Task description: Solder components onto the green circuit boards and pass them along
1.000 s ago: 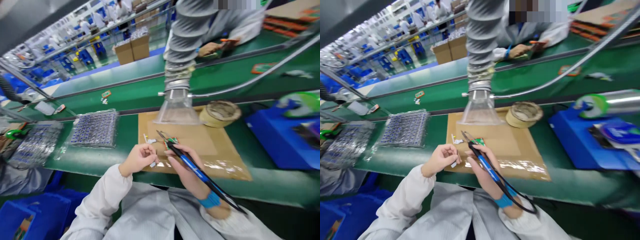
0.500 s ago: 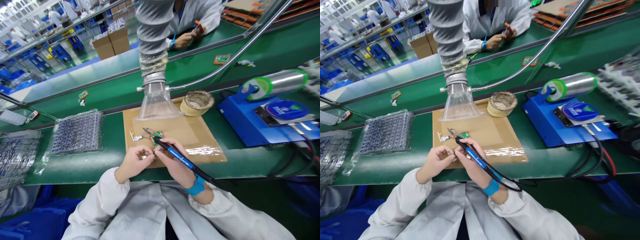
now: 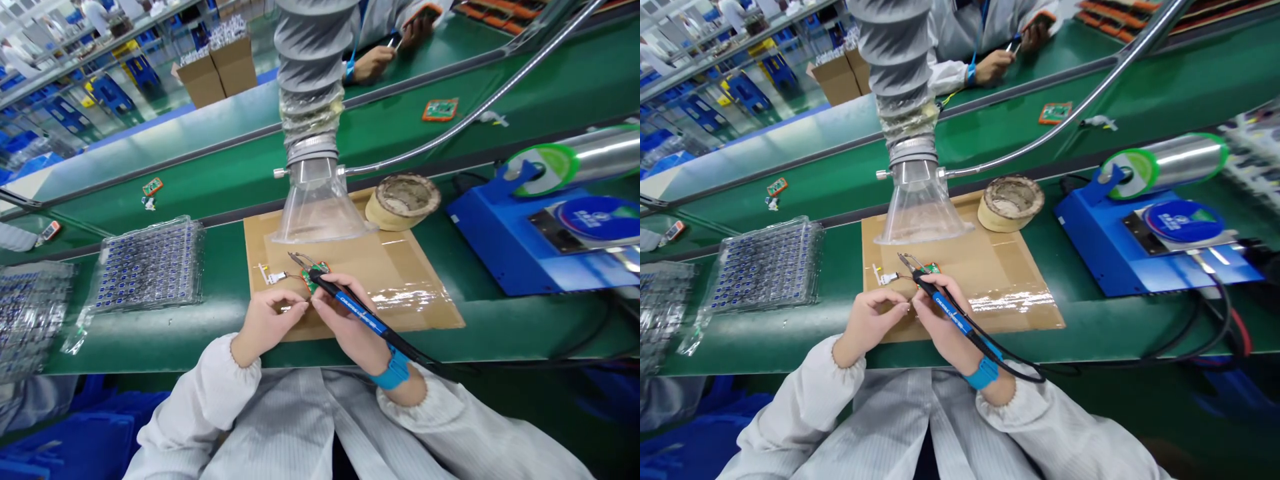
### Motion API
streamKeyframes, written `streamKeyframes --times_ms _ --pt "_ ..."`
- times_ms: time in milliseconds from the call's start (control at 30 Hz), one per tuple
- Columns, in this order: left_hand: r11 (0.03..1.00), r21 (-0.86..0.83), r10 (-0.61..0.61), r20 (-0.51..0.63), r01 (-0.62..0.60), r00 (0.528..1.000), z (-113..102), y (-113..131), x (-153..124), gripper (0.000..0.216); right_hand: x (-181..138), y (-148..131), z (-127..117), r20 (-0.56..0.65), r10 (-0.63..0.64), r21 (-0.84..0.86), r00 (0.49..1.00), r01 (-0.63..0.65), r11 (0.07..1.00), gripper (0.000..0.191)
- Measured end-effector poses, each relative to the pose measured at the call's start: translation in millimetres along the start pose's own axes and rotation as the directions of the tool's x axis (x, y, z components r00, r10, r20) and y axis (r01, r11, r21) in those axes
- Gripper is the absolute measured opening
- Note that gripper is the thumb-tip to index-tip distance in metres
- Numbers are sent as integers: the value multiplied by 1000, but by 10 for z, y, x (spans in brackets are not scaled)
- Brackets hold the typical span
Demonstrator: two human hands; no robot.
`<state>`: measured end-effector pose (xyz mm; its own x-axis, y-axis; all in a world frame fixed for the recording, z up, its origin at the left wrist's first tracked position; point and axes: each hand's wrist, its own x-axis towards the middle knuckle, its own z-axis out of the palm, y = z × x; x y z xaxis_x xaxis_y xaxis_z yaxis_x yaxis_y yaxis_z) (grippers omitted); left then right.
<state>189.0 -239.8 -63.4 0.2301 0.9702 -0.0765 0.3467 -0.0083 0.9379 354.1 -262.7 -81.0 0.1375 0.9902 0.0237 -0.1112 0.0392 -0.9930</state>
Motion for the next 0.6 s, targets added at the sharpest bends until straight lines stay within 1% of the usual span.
streamKeyframes --times_ms 67,167,367,433,500,533,600 --pt "1000 18 0 14 -1 1000 5 13 12 16 7 10 1 4 12 36 1000 -13 999 32" --pt "999 44 4 40 -6 999 14 29 23 17 21 8 2 20 21 83 1000 -22 996 31" --pt "998 16 59 29 -59 998 0 11 57 15 45 4 -23 -22 18 36 1000 -17 999 27" --pt "995 33 95 49 -97 994 -24 1 103 16 50 38 -42 -28 -5 4 1000 5 1000 25" --pt "977 109 175 96 -185 980 -57 -9 186 15 57 93 -79 -49 -56 -48 997 53 997 23" --pt "954 178 223 125 -243 967 -74 -14 240 15 61 125 -109 -71 -87 -84 994 81 993 23" --pt "875 350 286 184 -335 940 -103 -28 364 14 65 187 -197 -120 -143 -174 982 121 977 25"
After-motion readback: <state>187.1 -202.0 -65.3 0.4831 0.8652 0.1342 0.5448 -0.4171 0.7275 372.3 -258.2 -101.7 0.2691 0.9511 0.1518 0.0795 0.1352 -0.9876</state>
